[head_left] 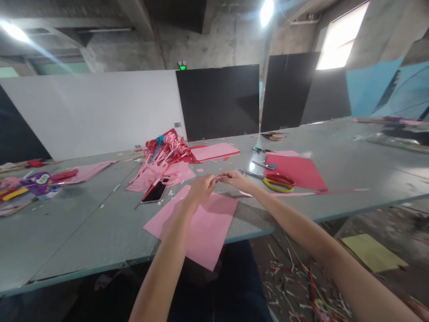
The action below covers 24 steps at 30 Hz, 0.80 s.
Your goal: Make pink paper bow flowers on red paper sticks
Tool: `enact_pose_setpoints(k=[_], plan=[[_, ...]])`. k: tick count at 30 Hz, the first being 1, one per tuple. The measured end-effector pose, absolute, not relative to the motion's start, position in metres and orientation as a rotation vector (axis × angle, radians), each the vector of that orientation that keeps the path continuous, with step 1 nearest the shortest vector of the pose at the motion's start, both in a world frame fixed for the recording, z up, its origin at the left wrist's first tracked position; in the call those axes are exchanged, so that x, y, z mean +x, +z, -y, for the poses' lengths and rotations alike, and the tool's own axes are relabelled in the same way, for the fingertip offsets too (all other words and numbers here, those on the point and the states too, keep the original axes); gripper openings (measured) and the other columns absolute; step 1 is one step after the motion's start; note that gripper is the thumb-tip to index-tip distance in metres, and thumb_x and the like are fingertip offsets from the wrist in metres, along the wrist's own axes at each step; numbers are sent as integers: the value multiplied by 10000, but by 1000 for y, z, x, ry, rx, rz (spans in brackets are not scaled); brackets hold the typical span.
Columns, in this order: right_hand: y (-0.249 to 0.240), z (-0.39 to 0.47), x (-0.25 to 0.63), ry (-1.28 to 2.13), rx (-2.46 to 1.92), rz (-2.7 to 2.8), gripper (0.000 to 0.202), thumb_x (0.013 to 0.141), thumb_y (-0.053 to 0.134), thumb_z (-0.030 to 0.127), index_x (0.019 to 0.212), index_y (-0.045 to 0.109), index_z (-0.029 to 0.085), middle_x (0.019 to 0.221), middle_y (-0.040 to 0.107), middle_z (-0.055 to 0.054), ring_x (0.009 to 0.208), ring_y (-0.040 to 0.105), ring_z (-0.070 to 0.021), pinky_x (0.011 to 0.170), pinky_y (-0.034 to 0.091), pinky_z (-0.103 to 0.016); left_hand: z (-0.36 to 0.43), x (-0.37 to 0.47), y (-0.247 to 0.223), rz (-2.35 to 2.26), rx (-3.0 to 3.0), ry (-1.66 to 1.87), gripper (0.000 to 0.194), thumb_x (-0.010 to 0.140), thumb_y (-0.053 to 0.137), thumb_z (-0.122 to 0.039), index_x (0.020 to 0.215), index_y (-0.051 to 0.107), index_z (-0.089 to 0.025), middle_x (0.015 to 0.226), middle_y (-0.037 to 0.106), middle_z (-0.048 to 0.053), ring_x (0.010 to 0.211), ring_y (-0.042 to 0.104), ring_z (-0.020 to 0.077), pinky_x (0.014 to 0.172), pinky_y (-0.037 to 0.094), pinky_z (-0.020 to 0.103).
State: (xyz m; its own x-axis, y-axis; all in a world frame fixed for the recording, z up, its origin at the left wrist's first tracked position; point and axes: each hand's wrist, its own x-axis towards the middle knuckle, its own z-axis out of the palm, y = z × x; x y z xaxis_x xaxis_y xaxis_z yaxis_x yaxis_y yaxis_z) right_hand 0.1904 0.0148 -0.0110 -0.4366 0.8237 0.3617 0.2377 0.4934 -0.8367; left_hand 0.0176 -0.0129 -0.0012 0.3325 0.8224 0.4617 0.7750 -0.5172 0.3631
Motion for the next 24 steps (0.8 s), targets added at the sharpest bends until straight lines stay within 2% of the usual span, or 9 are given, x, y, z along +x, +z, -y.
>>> enact_pose_setpoints(k=[4,15,20,24], plan=[[-11,-16,190,941,-884,1897,200,779,542,340,768,643,167,758,612,-1,709,516,-119,689,360,-265,10,14,-1,-1555,2587,824,250,872,370,-318,741,551,-205,682,582,35,567,464,142,551,284,286],[-9,-18,192,941,-924,1789,248,709,569,399,728,621,157,684,533,20,658,436,-108,634,315,-254,3,9,-2,-1693,2608,1015,141,818,427,-236,720,521,-197,789,641,35,726,544,164,616,311,259],[-13,-25,194,891,-1022,1712,263,684,543,426,678,570,165,600,462,35,577,388,-99,558,272,-246,3,6,1,-2052,2395,1113,157,817,425,-235,761,567,-201,805,662,54,758,576,179,610,313,257],[-18,-32,197,774,-1111,1649,242,694,522,400,613,520,172,531,426,45,511,371,-90,513,256,-245,-1,-1,-1,-2297,2269,1056,190,823,409,-226,806,594,-184,822,667,96,766,597,208,597,326,268]])
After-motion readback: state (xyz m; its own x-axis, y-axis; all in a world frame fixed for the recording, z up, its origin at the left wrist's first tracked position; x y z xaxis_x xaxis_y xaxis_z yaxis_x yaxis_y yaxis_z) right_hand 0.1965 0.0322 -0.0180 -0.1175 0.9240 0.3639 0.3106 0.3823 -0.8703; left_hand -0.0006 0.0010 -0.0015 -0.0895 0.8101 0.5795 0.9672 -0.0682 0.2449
